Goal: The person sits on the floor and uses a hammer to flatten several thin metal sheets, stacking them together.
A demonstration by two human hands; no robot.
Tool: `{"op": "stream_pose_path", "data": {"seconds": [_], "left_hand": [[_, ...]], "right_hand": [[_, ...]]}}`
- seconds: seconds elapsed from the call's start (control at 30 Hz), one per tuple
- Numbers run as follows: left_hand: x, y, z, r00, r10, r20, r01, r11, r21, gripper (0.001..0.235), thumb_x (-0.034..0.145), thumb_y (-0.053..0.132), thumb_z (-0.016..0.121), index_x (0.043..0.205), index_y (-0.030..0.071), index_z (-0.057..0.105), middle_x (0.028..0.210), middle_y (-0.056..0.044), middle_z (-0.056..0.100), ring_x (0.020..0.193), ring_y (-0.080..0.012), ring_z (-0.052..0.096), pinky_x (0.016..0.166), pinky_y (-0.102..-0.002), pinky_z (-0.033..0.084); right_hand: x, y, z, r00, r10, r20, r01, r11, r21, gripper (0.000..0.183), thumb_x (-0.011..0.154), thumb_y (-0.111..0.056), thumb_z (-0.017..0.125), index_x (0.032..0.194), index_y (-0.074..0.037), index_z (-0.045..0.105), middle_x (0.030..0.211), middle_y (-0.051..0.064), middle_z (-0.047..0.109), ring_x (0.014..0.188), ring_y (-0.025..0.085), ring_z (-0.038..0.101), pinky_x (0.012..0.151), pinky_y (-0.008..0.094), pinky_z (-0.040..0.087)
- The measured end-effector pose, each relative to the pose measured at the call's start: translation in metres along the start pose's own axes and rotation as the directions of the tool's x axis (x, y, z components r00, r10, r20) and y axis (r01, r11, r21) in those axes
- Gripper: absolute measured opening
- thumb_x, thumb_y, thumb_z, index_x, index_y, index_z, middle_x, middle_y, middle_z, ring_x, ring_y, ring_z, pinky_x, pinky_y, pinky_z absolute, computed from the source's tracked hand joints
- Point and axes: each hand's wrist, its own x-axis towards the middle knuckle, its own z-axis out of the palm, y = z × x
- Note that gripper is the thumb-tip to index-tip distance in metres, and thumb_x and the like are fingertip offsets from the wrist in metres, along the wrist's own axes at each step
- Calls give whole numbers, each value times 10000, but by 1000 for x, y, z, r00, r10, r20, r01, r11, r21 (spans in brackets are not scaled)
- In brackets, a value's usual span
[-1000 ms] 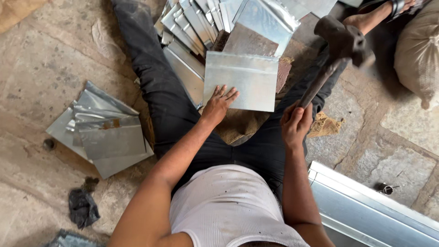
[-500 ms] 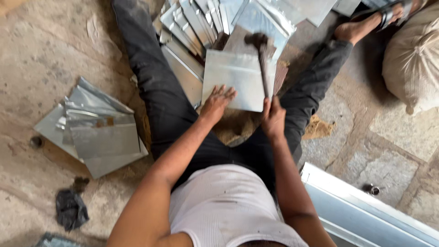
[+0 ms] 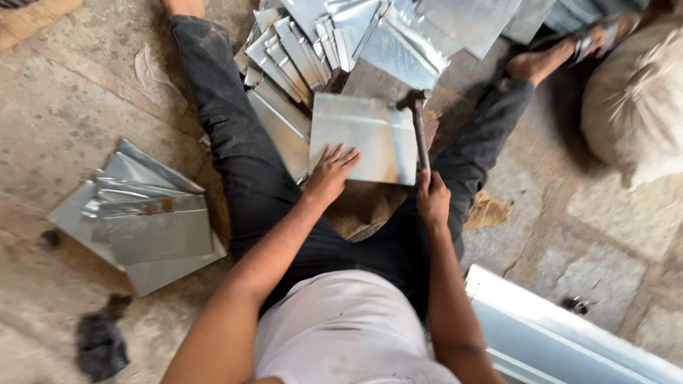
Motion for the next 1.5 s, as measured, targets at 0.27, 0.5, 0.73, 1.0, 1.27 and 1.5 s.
{"op": "stream_pose_path", "data": {"seconds": [0.27, 0.5, 0.73, 1.0, 1.27, 1.5], "left_hand": [[2, -4, 4, 992, 58, -108, -49, 995, 83, 704, 848, -102, 611, 1511, 127, 554, 1576, -24, 508, 1479, -311, 435, 1243, -592, 241], [14, -6, -41, 904, 21, -427, -8, 999, 33, 538, 838, -94, 606, 1336, 98, 681, 1339, -86, 703, 1231, -350, 657, 1076, -557, 476], [19, -37, -92, 415, -810, -415, 137, 506, -851, 192, 1093, 83, 615, 1190, -80, 646, 1122, -228, 723, 1012, -325, 690, 886, -412, 563], [270, -68, -143, 912, -244, -329, -72, 695, -715, 446, 1047, 191, 514, 1470, 62, 577, 1498, -147, 583, 1411, -311, 529, 1216, -438, 386], [269, -14, -77, 990, -67, 128, 118, 887, -447, 592, 1013, 477, 593, 1449, 82, 527, 1425, -190, 576, 1277, -360, 585, 1073, -480, 433], [35, -36, 56, 687, -719, -108, 432, 524, -734, 295, 953, 273, 667, 1198, 110, 699, 1115, -122, 765, 1034, -287, 737, 910, -427, 582]], "right_hand": [[-21, 47, -25, 853, 425, 304, -522, 666, 533, 471, 1100, -469, 501, 833, -81, 504, 570, -16, 375, 430, 105, 332, 390, 312, 260], [-5, 40, -32, 732, 421, 536, -674, 559, 483, 318, 967, -304, 696, 841, -101, 486, 558, -35, 384, 400, 97, 362, 353, 292, 325], [-3, 39, -19, 760, 417, 498, -622, 690, 370, 266, 933, -238, 724, 873, -22, 580, 595, 10, 491, 433, 128, 467, 377, 313, 429], [-2, 46, -15, 753, 444, 485, -636, 682, 362, 289, 925, -235, 716, 817, -19, 556, 588, 24, 492, 430, 143, 463, 382, 331, 422], [-3, 32, -20, 784, 462, 414, -593, 754, 283, 311, 938, -291, 716, 841, -16, 606, 580, 22, 484, 444, 144, 476, 410, 337, 428], [0, 19, -7, 914, 335, 230, -308, 940, -147, 540, 964, -442, 737, 901, 92, 690, 673, 199, 686, 577, 302, 713, 554, 416, 558]]}}
